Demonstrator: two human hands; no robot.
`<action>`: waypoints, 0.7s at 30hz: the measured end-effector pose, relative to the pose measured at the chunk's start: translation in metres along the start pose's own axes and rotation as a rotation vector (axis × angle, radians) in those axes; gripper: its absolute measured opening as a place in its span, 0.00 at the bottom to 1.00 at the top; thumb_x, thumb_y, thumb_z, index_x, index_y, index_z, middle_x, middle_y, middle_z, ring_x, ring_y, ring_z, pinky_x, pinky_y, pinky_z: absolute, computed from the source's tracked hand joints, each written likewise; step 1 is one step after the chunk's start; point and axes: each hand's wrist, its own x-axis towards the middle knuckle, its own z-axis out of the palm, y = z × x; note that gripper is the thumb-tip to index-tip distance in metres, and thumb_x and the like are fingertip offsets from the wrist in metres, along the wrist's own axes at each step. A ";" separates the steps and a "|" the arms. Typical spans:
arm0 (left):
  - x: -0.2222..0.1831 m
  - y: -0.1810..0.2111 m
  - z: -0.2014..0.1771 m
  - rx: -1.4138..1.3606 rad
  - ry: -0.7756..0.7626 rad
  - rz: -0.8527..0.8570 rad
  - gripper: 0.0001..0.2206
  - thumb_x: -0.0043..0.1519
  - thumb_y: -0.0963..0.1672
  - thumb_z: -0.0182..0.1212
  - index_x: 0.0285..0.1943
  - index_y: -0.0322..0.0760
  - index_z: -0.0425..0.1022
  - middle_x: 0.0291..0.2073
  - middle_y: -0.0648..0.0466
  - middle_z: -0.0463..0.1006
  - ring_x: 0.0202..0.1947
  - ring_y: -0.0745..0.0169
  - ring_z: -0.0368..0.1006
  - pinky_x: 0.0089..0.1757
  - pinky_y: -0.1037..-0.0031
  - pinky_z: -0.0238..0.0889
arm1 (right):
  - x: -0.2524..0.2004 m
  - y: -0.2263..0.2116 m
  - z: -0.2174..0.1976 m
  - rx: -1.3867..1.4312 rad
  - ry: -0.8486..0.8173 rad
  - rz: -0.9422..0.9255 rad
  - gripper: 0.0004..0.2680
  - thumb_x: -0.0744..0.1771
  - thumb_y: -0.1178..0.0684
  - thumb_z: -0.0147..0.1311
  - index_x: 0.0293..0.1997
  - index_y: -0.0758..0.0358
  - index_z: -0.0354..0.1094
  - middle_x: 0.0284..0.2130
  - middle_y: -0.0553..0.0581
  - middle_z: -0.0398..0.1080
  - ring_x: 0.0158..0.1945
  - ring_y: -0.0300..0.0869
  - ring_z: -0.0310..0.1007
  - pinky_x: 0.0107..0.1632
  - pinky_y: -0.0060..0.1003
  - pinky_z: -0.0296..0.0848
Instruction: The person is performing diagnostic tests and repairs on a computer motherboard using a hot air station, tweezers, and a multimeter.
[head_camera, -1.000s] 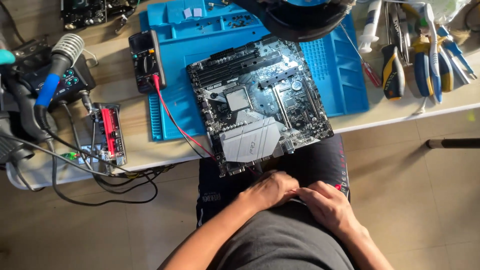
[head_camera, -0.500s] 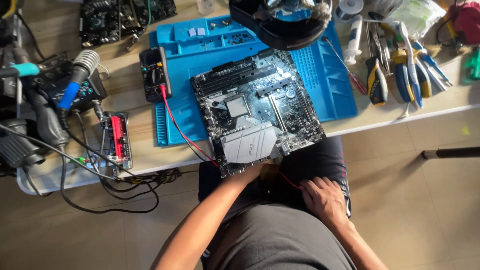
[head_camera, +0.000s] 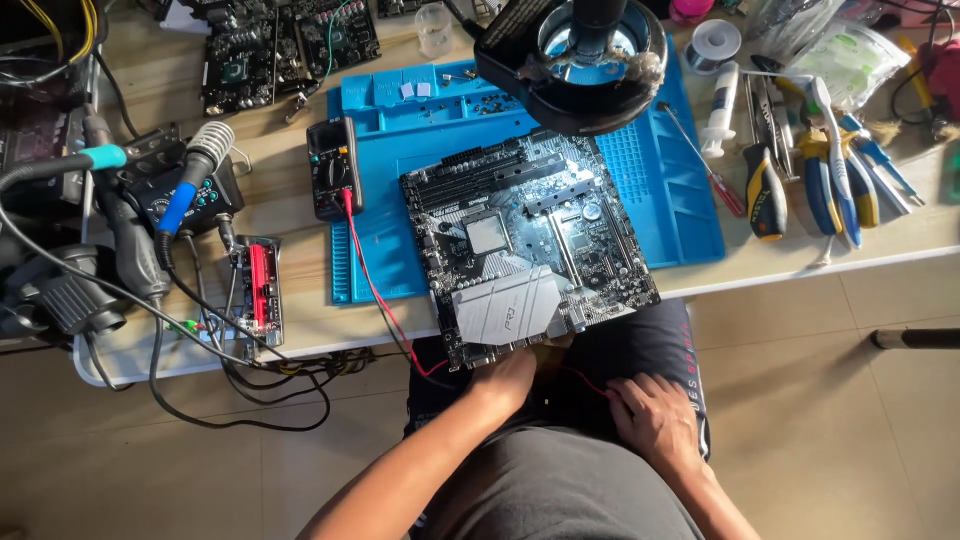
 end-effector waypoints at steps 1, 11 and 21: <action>-0.017 0.009 -0.004 0.159 -0.018 -0.028 0.24 0.77 0.40 0.29 0.81 0.27 0.58 0.74 0.33 0.68 0.69 0.38 0.71 0.68 0.57 0.65 | 0.001 0.002 0.002 0.002 -0.028 -0.011 0.05 0.68 0.44 0.61 0.44 0.44 0.79 0.30 0.48 0.74 0.34 0.49 0.74 0.38 0.48 0.69; -0.109 -0.024 0.013 0.360 0.163 0.953 0.06 0.73 0.44 0.54 0.44 0.41 0.73 0.38 0.51 0.77 0.45 0.46 0.75 0.60 0.57 0.57 | 0.028 -0.010 0.007 0.359 -0.183 -0.128 0.30 0.63 0.38 0.74 0.73 0.47 0.67 0.35 0.45 0.78 0.31 0.45 0.79 0.35 0.43 0.79; -0.129 -0.049 0.013 0.208 -0.279 1.193 0.08 0.77 0.42 0.49 0.45 0.44 0.72 0.46 0.56 0.77 0.49 0.57 0.74 0.57 0.65 0.62 | 0.045 -0.028 -0.036 0.497 -0.034 -0.258 0.08 0.70 0.48 0.61 0.53 0.53 0.79 0.34 0.50 0.76 0.28 0.46 0.73 0.33 0.40 0.75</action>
